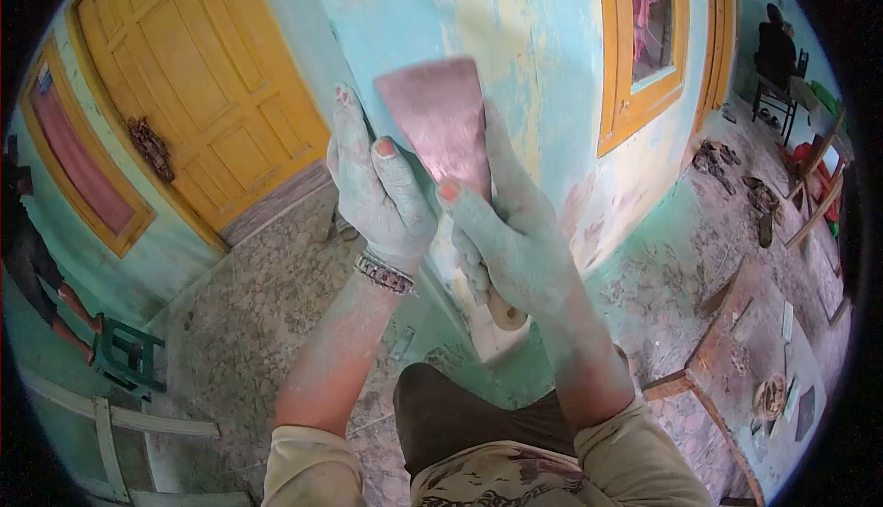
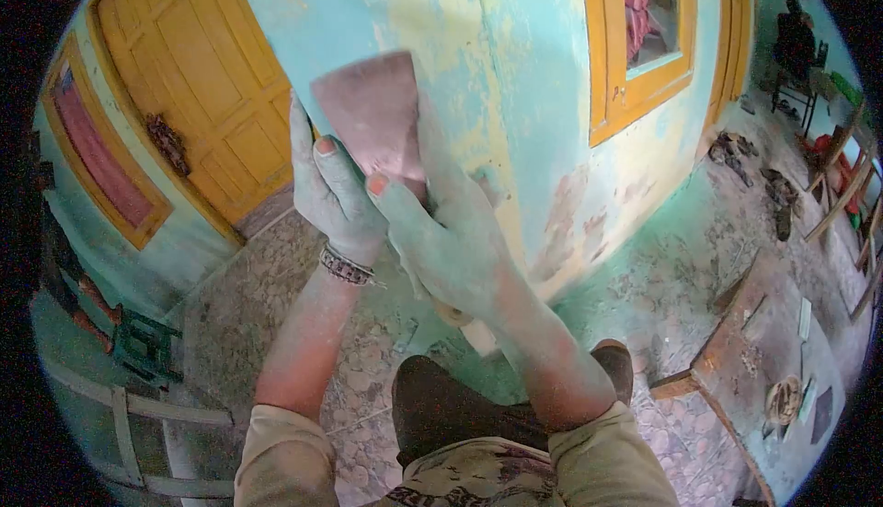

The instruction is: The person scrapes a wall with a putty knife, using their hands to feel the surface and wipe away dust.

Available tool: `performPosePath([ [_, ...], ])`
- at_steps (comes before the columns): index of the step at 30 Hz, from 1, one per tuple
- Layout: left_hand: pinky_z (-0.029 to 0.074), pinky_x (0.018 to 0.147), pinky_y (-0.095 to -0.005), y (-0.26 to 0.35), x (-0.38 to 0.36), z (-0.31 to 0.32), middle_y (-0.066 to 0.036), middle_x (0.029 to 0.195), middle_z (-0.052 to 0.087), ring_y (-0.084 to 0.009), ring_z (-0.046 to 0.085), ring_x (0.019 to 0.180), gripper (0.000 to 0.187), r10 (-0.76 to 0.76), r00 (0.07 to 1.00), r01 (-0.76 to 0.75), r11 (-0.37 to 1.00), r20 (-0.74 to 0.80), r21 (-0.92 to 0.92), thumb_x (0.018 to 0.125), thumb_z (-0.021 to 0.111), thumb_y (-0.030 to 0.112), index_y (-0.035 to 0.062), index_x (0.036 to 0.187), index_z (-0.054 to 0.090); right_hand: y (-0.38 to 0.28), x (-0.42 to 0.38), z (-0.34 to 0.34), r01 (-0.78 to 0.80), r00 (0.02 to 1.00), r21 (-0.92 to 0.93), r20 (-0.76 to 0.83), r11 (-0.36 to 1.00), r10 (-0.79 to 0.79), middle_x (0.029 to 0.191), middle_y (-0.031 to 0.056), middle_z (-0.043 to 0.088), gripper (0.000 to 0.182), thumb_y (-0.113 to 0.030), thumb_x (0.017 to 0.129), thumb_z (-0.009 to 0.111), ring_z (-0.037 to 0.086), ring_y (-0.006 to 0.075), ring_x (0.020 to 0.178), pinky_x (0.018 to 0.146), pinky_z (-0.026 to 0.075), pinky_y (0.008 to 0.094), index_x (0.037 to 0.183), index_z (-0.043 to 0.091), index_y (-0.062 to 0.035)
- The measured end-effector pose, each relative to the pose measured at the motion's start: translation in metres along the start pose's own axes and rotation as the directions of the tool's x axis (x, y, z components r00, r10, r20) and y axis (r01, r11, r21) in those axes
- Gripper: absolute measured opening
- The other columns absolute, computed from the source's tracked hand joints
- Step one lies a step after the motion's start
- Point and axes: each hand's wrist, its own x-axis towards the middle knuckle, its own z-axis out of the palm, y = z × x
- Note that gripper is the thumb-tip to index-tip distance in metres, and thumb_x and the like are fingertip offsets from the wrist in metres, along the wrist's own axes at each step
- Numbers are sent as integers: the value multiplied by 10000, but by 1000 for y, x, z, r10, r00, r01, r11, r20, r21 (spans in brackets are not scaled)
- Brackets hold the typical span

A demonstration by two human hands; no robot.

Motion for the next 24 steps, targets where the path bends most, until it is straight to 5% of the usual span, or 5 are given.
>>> performPosePath([
  [2, 465, 923, -299, -1, 2, 0, -169, 1370, 521, -185, 574, 1120, 502, 56, 998, -55, 997, -18, 56, 1033, 396, 267, -57, 1417, 390, 0, -4, 0, -24, 1000, -34, 11, 999, 24, 1032, 87, 580, 731, -129, 956, 531, 524, 78, 696, 588, 439, 215, 1521, 85, -3],
  [5, 347, 1050, -432, 1, 1, -1, -236, 1397, 474, -375, 478, 1249, 455, -9, 1000, 9, 1000, 5, -4, 1010, 412, 186, -85, 1374, 427, 4, -11, -3, -64, 998, -73, 17, 995, 66, 1085, 136, 594, 744, -138, 940, 540, 585, 119, 797, 676, 481, 245, 1513, 91, 17],
  [11, 346, 1051, -425, 2, -1, -5, -238, 1380, 490, -373, 479, 1251, 459, -32, 999, 31, 999, 28, 44, 1016, 397, 206, -87, 1367, 434, 1, -7, 4, -76, 997, 8, -3, 997, 76, 654, -41, 464, 749, -134, 974, 535, 420, 38, 486, 411, 373, 196, 1545, 50, -105],
  [17, 351, 1046, -422, 3, 0, 2, -229, 1369, 502, -374, 479, 1251, 446, -54, 998, 51, 994, -33, -100, 1024, 373, 211, -79, 1355, 447, -9, -2, 6, -65, 997, 60, 35, 996, 63, 629, -41, 454, 760, -147, 972, 544, 380, 35, 456, 385, 362, 207, 1546, 46, -118],
  [24, 347, 1063, -422, 1, 1, 1, -215, 1353, 518, -363, 476, 1266, 423, -42, 997, 41, 999, -59, -22, 1029, 354, 205, -66, 1331, 472, -1, -15, 6, -74, 997, 32, 36, 997, 73, 633, -34, 465, 762, -146, 970, 545, 390, 40, 457, 391, 368, 209, 1544, 45, -107],
])
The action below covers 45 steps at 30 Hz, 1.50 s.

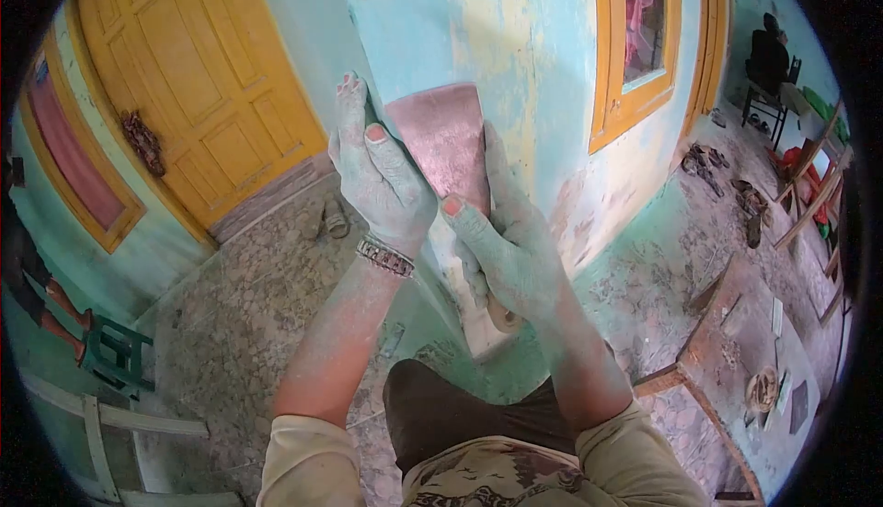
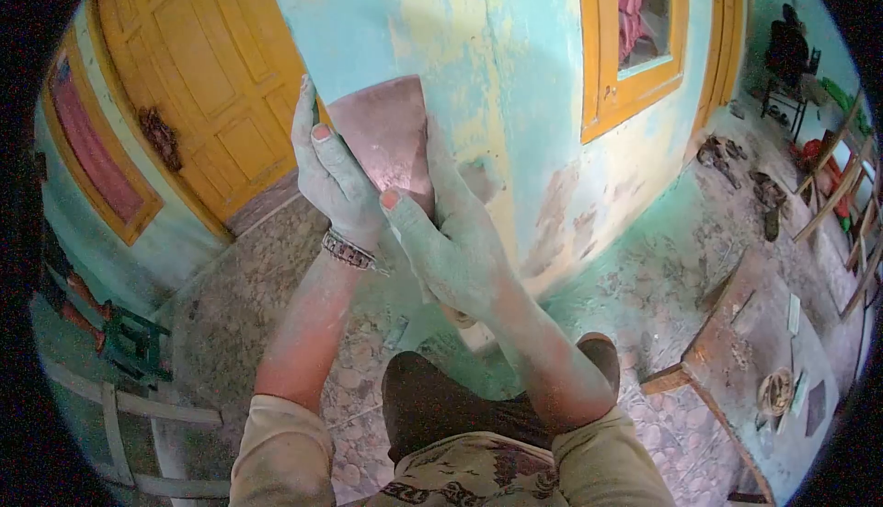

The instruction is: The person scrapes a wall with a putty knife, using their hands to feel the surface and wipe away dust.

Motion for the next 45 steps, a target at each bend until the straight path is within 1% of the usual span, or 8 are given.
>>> performPosePath([
  [11, 348, 1050, -435, -2, -1, 2, -219, 1316, 544, -372, 492, 1250, 394, -7, 1000, 7, 999, -1, -46, 1024, 361, 187, -60, 1297, 500, -4, 13, 6, 33, 999, -21, -28, 999, -33, 637, -24, 482, 765, -144, 966, 545, 405, 47, 458, 399, 377, 212, 1541, 43, -90],
  [17, 352, 1037, -455, -6, 2, -6, -247, 1353, 494, -393, 478, 1250, 411, 148, 988, -152, 984, 53, 88, 985, 453, 153, -68, 1332, 451, -3, 10, 8, 32, 999, -31, -43, 999, -33, 640, -18, 491, 766, -143, 964, 545, 413, 51, 459, 403, 382, 213, 1539, 42, -81],
  [23, 357, 1033, -479, -8, 1, -7, -267, 1354, 477, -429, 462, 1241, 437, 160, 984, -166, 984, 83, 67, 963, 477, 107, -79, 1353, 411, -12, 24, 8, 46, 997, -53, -53, 998, -49, 643, -12, 500, 768, -142, 961, 545, 421, 55, 459, 408, 387, 215, 1537, 41, -71],
  [32, 338, 1056, -457, -6, -1, -7, -243, 1374, 473, -392, 459, 1265, 425, 95, 992, -96, 995, 79, 21, 968, 491, 121, -63, 1346, 432, -12, 26, 8, 39, 998, -36, -57, 999, -41, 647, -3, 514, 771, -141, 958, 545, 433, 61, 460, 414, 394, 217, 1534, 40, -57],
  [35, 356, 1045, -453, -8, 1, -8, -234, 1368, 487, -393, 469, 1257, 407, 164, 984, -170, 982, 64, 87, 967, 495, 120, -62, 1329, 457, -9, 20, 8, 31, 998, -25, -56, 999, -32, 648, 0, 518, 772, -141, 957, 545, 437, 63, 460, 417, 396, 217, 1533, 39, -53],
  [38, 371, 1035, -443, -8, 1, -5, -232, 1340, 515, -391, 490, 1242, 395, 159, 987, -160, 984, 27, 79, 965, 503, 129, -54, 1315, 480, 0, 5, 6, 6, 998, -6, -63, 1000, -7, 649, 3, 523, 773, -140, 956, 545, 441, 65, 461, 419, 399, 218, 1533, 39, -48],
  [41, 414, 1020, -380, -10, 1, -3, -189, 1337, 544, -315, 535, 1210, 433, 193, 981, -189, 973, -20, 129, 990, 516, 219, -34, 1341, 491, 14, -10, -5, -56, 992, 36, -108, 998, 60, 651, 6, 528, 774, -140, 955, 545, 445, 67, 461, 421, 401, 219, 1532, 38, -43],
  [45, 407, 1013, -387, -9, 2, 3, -203, 1310, 560, -322, 542, 1202, 413, 199, 977, -193, 978, -75, 76, 981, 521, 209, -40, 1312, 513, 52, -53, -30, -205, 952, 142, -199, 968, 231, 581, -22, 453, 784, -103, 982, 501, 416, 63, 433, 384, 381, 224, 1536, -53, -119],
])
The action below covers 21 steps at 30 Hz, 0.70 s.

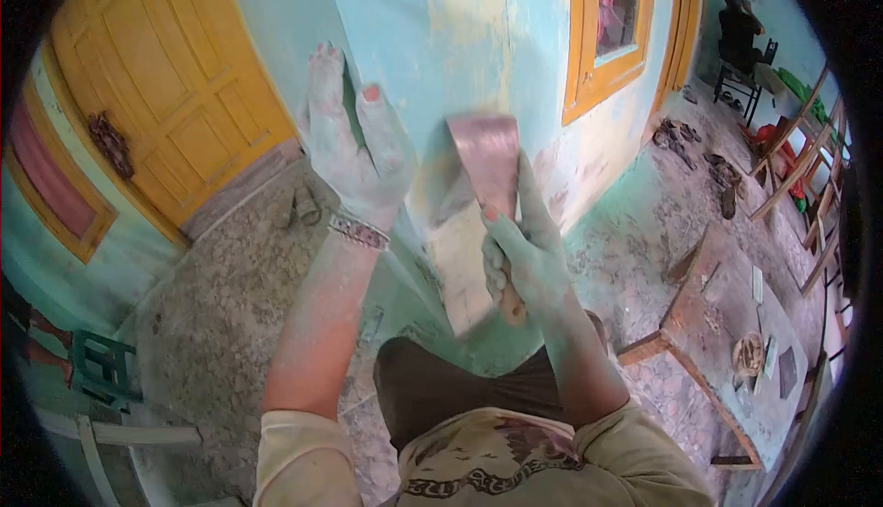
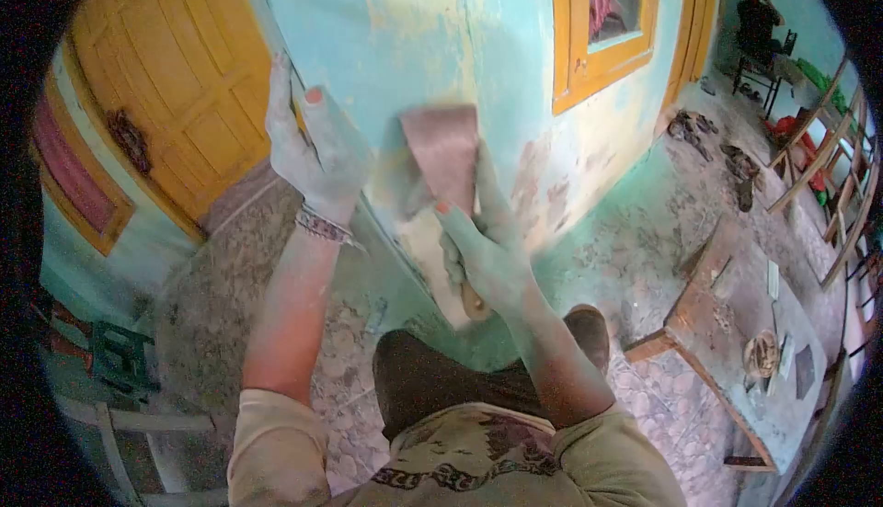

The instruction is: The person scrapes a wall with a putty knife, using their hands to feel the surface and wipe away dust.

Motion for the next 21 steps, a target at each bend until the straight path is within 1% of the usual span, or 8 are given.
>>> performPosePath([
  [2, 380, 1021, -416, 0, -2, -1, -221, 1305, 556, -353, 532, 1215, 396, -26, 1000, 26, 999, 18, -27, 965, 524, 174, -38, 1299, 514, 29, -20, -22, -46, 999, 7, -15, 999, 46, 579, -20, 453, 785, -99, 984, 501, 412, 65, 429, 381, 384, 225, 1536, -57, -127],
  [5, 405, 992, -386, -1, -2, 1, -217, 1267, 584, -335, 557, 1181, 442, -29, 1000, 30, 998, 10, -55, 969, 533, 222, -41, 1322, 493, 63, -38, -49, -82, 995, 31, -57, 996, 84, 580, -16, 456, 793, -100, 984, 508, 411, 69, 428, 380, 391, 224, 1535, -62, -128],
  [8, 445, 933, -349, -2, -4, 0, -210, 1237, 605, -302, 582, 1140, 526, -124, 990, 132, 984, 68, -122, 969, 544, 268, -46, 1375, 431, 85, -59, -64, -117, 988, 59, -92, 991, 122, 593, -10, 466, 803, -105, 982, 520, 419, 72, 434, 378, 395, 222, 1534, -63, -122],
  [11, 456, 915, -277, 1, -2, 5, -120, 1210, 616, -163, 589, 1035, 467, -132, 990, 139, 951, 44, -275, 998, 524, 269, -10, 1368, 464, 96, -68, -69, -118, 985, 59, -121, 991, 124, 610, -4, 475, 800, -99, 982, 520, 432, 73, 447, 378, 397, 221, 1533, -59, -114],
  [15, 434, 938, -280, 15, -5, -7, -120, 1260, 573, -165, 561, 1066, 558, -252, 935, 308, 925, 249, -220, 992, 539, 250, 5, 1454, 344, 104, -74, -77, -86, 989, 70, -111, 994, 94, 636, 2, 480, 783, -76, 982, 501, 441, 75, 459, 385, 403, 220, 1536, -50, -125],
  [17, 418, 956, -282, 16, -7, -13, -118, 1291, 544, -167, 540, 1094, 604, -278, 898, 347, 924, 342, -159, 990, 546, 250, 6, 1481, 293, 98, -75, -80, -132, 982, 58, -126, 989, 139, 643, 2, 479, 773, -65, 982, 491, 444, 77, 465, 391, 411, 222, 1539, -40, -136],
  [20, 402, 979, -286, 11, -14, -14, -114, 1336, 504, -166, 509, 1141, 636, -133, 932, 215, 952, 336, -219, 989, 545, 254, 4, 1496, 254, 97, -81, -88, -156, 975, 93, -145, 983, 169, 656, 4, 484, 766, -61, 981, 486, 449, 82, 466, 397, 419, 220, 1542, -28, -151],
  [21, 398, 984, -286, 14, -12, -15, -112, 1338, 503, -164, 506, 1147, 636, -134, 928, 218, 952, 348, -217, 986, 550, 248, 2, 1494, 258, 97, -81, -90, -152, 975, 113, -149, 982, 167, 661, 5, 487, 765, -62, 981, 486, 451, 84, 465, 399, 421, 219, 1542, -25, -155],
])
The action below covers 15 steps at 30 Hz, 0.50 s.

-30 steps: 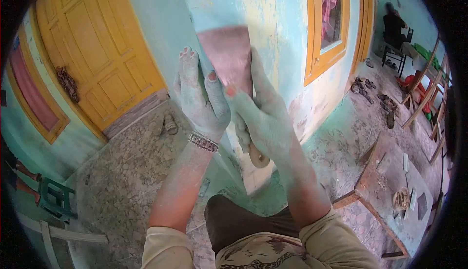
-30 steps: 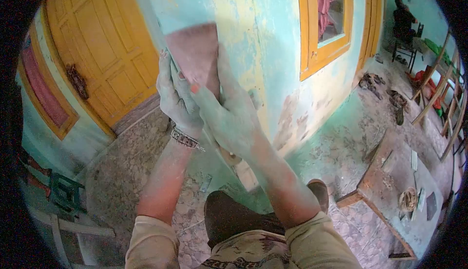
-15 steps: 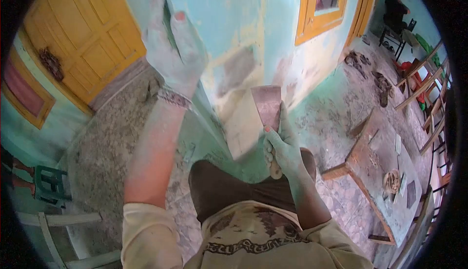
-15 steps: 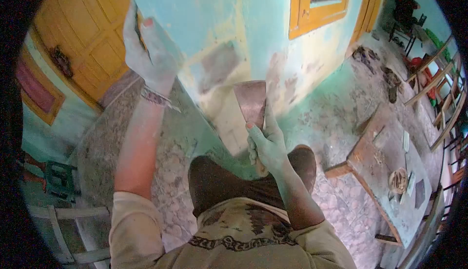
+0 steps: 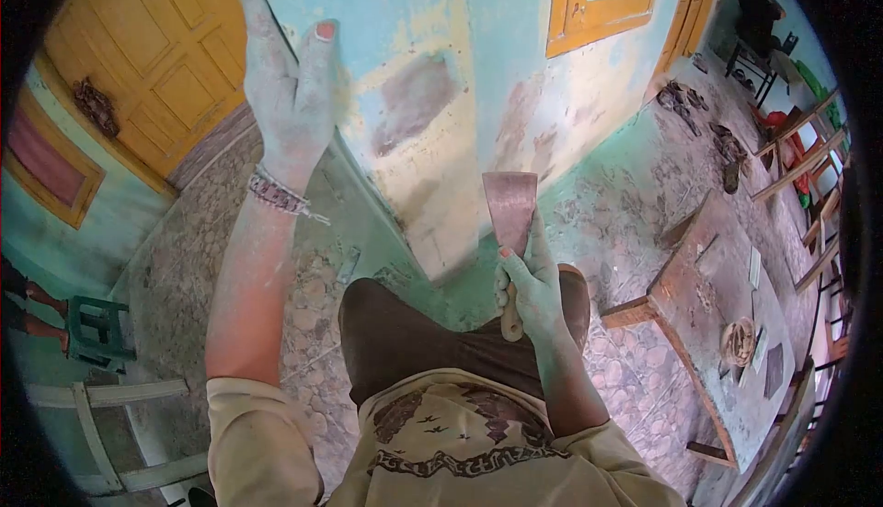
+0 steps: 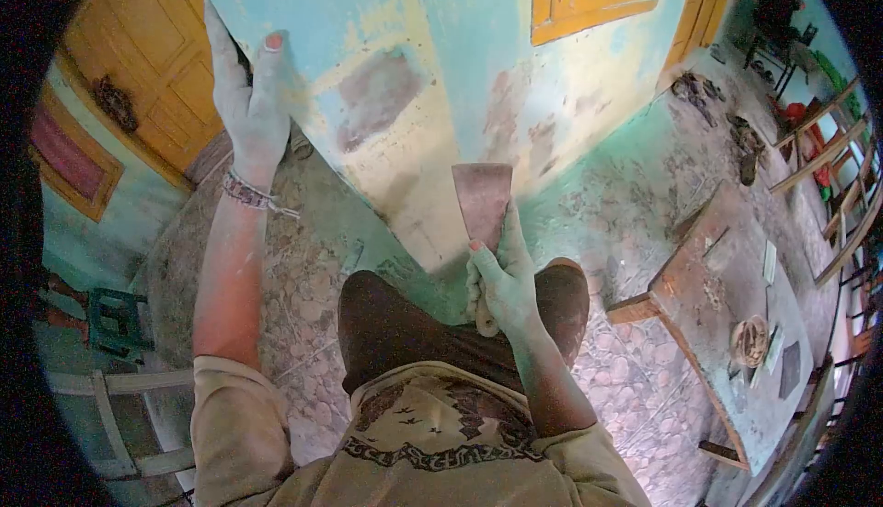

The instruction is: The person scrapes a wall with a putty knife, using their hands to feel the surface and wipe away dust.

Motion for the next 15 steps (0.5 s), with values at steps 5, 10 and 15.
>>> performPosePath([
  [5, 376, 1011, -284, 7, 34, 0, -98, 1355, 502, -160, 490, 1184, 628, -152, 988, 153, 943, 27, -296, 967, 580, 209, -12, 1477, 289, -13, 0, -5, -158, 985, 152, 95, 976, 145, 734, 44, 524, 702, -77, 979, 473, 500, 123, 516, 433, 456, 251, 1543, 64, -160],
  [10, 321, 1074, -324, -14, 39, 16, -116, 1473, 346, -198, 408, 1272, 655, -89, 994, 44, 861, -64, -506, 973, 515, 150, -13, 1508, 174, -34, 8, 2, -295, 942, 437, 280, 850, 183, 796, 90, 564, 636, -116, 986, 456, 534, 160, 560, 457, 485, 287, 1535, 143, -189],
  [15, 315, 1072, -321, -8, 38, 21, -109, 1455, 363, -191, 403, 1266, 668, -53, 997, 5, 785, -60, -619, 963, 537, 147, -5, 1509, 182, -33, 21, 29, -261, 926, 371, 357, 891, 122, 800, 106, 591, 573, -170, 993, 480, 558, 175, 544, 449, 493, 294, 1507, 227, -193],
])
